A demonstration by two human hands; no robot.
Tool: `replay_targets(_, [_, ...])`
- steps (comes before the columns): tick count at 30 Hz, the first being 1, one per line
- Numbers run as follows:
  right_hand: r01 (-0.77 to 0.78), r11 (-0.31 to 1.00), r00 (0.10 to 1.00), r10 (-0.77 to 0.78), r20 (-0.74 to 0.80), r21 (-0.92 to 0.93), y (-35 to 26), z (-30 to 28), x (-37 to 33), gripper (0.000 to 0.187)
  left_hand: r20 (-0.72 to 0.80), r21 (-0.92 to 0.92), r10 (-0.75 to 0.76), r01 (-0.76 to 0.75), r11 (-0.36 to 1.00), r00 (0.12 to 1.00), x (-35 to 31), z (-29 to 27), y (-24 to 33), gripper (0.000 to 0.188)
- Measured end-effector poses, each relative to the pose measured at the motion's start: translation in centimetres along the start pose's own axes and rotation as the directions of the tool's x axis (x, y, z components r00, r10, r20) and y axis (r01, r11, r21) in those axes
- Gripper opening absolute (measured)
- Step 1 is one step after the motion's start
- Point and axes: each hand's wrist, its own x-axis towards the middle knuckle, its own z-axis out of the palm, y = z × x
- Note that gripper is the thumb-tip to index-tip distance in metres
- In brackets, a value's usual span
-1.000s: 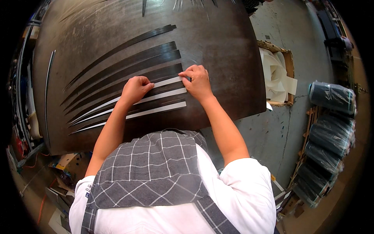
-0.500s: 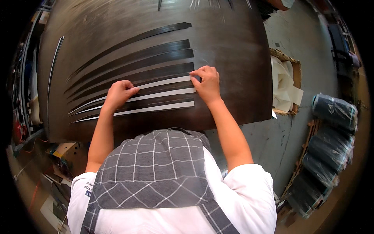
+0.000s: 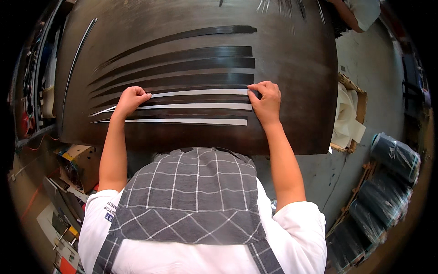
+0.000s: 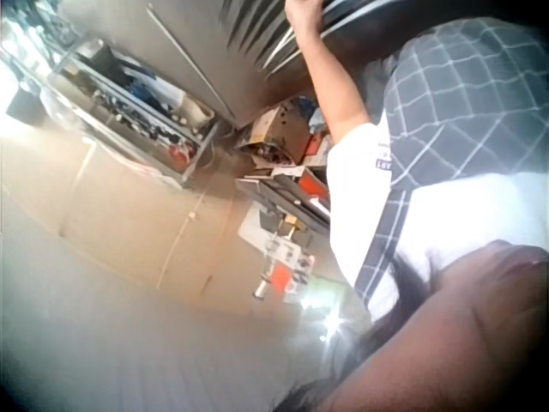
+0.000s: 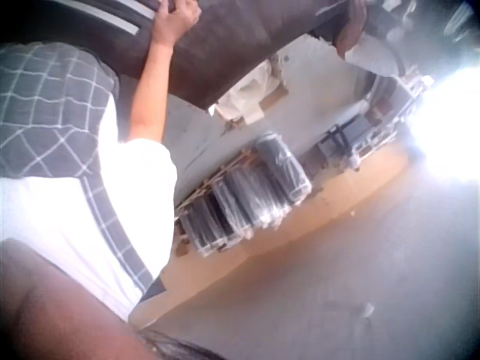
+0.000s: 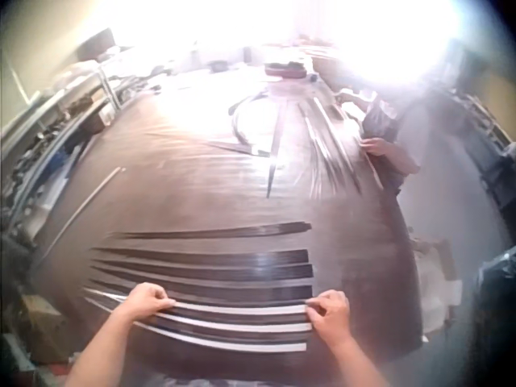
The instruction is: The person arranges long, thin metal strips on a large curved metal surface. They use a machine to process the strips, placing them between white paper sheets and feeding them through rollers. The person then returns to the curved surface to align and stack the processed strips in a parallel pattern.
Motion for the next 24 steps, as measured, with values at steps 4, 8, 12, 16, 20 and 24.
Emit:
replay_targets(4, [0.017, 1.000, 1.000, -0.017, 0.001, 0.000, 0.3, 0.1, 0.0, 0.011, 0.000, -0.005, 0.001, -0.001, 1.000, 1.000, 0.1, 0.0, -0.2, 0.036])
replay_targets(8, [0.027, 1.000, 1.000, -0.027, -0.007, 0.003, 0.2, 0.1, -0.1, 0.011, -0.012, 0.005, -0.008, 0.008, 1.000, 1.000, 0.1, 0.1, -0.2, 0.035])
replay_targets(12, [0.042, 0.999, 0.999, -0.042, -0.007, -0.005, 0.3, 0.0, 0.0, 0.012, -0.019, 0.038, 0.003, -0.002, 0.999, 1.000, 0.0, 0.1, 0.0, 0.035])
replay_targets(16, [0.056, 0.997, 0.997, -0.059, -0.056, -0.060, -0.9, 0.4, 0.0, 0.012, -0.079, 0.030, 0.046, -0.044, 0.999, 0.996, -0.2, 0.5, -0.3, 0.033])
replay_targets(20, [0.162, 0.986, 0.987, -0.161, -0.028, 0.032, -7.0, 4.3, -0.3, 0.009, -0.060, 0.044, 0.017, -0.014, 0.999, 0.998, -0.2, 0.2, 0.1, 0.034])
replay_targets(24, [0.082, 0.988, 0.908, -0.129, 0.398, 0.133, -15.0, 10.4, 1.6, 0.032, -0.048, 0.032, 0.034, -0.033, 0.999, 0.998, -0.1, 0.3, 0.4, 0.032])
